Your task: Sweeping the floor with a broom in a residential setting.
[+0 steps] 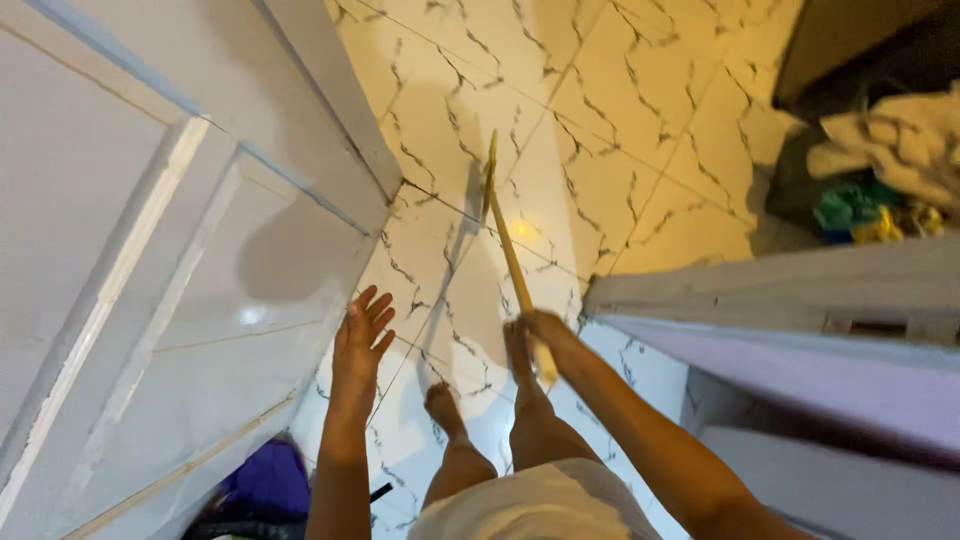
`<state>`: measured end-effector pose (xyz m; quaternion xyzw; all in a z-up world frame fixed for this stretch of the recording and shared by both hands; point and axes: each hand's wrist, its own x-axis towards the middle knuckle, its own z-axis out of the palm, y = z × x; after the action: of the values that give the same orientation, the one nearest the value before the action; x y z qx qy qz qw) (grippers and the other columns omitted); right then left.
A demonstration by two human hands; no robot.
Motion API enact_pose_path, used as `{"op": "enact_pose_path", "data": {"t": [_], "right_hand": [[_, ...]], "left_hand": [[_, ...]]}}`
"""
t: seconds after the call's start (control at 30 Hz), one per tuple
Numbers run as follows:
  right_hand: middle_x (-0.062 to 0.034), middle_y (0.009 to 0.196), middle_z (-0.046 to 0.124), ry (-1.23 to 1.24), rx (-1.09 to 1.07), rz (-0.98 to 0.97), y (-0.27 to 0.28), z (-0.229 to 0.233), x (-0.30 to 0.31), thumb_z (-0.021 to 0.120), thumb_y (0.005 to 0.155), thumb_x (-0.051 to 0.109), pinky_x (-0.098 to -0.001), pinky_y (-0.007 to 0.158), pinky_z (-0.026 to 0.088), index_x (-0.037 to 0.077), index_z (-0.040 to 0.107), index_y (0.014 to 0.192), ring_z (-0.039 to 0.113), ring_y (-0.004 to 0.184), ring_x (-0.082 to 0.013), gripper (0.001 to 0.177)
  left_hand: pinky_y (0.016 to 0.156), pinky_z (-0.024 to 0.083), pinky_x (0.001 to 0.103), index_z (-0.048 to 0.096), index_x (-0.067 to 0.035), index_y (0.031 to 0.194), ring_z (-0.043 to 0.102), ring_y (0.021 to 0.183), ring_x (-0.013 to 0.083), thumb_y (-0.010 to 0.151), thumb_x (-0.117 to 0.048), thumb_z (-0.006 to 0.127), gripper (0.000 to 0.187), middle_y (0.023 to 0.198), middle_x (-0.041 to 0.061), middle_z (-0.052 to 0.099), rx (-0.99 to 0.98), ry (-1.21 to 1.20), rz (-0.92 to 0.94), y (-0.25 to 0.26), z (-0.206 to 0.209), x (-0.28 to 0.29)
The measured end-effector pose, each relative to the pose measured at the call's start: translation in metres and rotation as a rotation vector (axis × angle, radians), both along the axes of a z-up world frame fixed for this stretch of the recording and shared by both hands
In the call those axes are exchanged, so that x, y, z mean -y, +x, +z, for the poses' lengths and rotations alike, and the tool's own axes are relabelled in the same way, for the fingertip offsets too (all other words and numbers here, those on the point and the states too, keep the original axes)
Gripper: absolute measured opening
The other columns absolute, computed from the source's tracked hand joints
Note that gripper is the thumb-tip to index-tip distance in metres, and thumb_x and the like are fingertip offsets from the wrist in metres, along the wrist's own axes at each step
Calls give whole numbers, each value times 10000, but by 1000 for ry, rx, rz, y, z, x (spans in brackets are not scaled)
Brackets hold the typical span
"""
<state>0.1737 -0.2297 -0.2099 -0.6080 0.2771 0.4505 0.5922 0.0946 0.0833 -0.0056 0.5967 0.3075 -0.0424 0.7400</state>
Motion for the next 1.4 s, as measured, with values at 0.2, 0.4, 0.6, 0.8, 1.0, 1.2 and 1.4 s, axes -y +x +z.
{"op": "enact_pose_path", "data": {"t": [0.2, 0.4, 0.6, 0.8, 1.0, 1.2, 1.4], "right_hand": [[12, 536, 460, 271, -537, -37, -17, 157, 6, 593, 957, 191, -269, 309, 395, 116, 501, 809, 409, 352, -110, 190], [38, 564, 418, 704, -1162, 176, -29, 24, -24, 595, 1072, 167, -239, 394, 395, 141, 423, 818, 433, 435, -101, 308], [15, 855, 489, 853, -294, 751, 10, -131, -45, 506, 1018, 16, -220, 535, 395, -22, 543, 1098, 455, 611, -96, 96], [28, 497, 450, 449, -481, 274, 181, -36, 14, 581, 1026, 148, -228, 277, 328, -72, 610, 1195, 379, 342, -75, 279], [23, 508, 440, 322, -216, 186, 223, 14, 15, 616, 975, 152, -233, 323, 331, -6, 583, 1119, 353, 354, -84, 216], [-32, 581, 532, 61, -149, 190, 139, 121, 17, 601, 946, 249, -253, 310, 341, 39, 611, 1174, 391, 350, -100, 310], [15, 590, 510, 494, -670, 155, 64, 63, 45, 626, 989, 133, -236, 307, 357, 29, 552, 1117, 443, 392, -68, 181]], "left_hand": [[1134, 423, 474, 423, -78, 1525, 522, 1399, 313, 960, -692, 321, 840, 1499, 164, 550, -8, 26, 149, 24, 18, 27], [1147, 395, 481, 395, -75, 1540, 494, 1420, 320, 974, -672, 320, 826, 1527, 167, 523, 30, 9, 266, 9, 21, 49], [1144, 403, 481, 409, -67, 1538, 492, 1418, 319, 972, -675, 301, 838, 1513, 176, 530, -64, 66, 390, -13, 33, 57], [1142, 409, 485, 408, -53, 1533, 500, 1414, 333, 961, -680, 344, 851, 1508, 183, 536, -24, 33, 480, -27, 27, 61], [1137, 424, 461, 416, -61, 1531, 516, 1401, 308, 968, -676, 310, 841, 1500, 167, 548, -23, 54, 451, -8, 38, 71], [1137, 417, 457, 410, -73, 1532, 501, 1412, 296, 969, -669, 298, 827, 1509, 152, 537, -51, 49, 428, 10, 40, 65], [1138, 413, 469, 395, -80, 1539, 496, 1415, 303, 967, -670, 305, 827, 1516, 158, 527, -43, 6, 383, 30, 17, 64]]}}
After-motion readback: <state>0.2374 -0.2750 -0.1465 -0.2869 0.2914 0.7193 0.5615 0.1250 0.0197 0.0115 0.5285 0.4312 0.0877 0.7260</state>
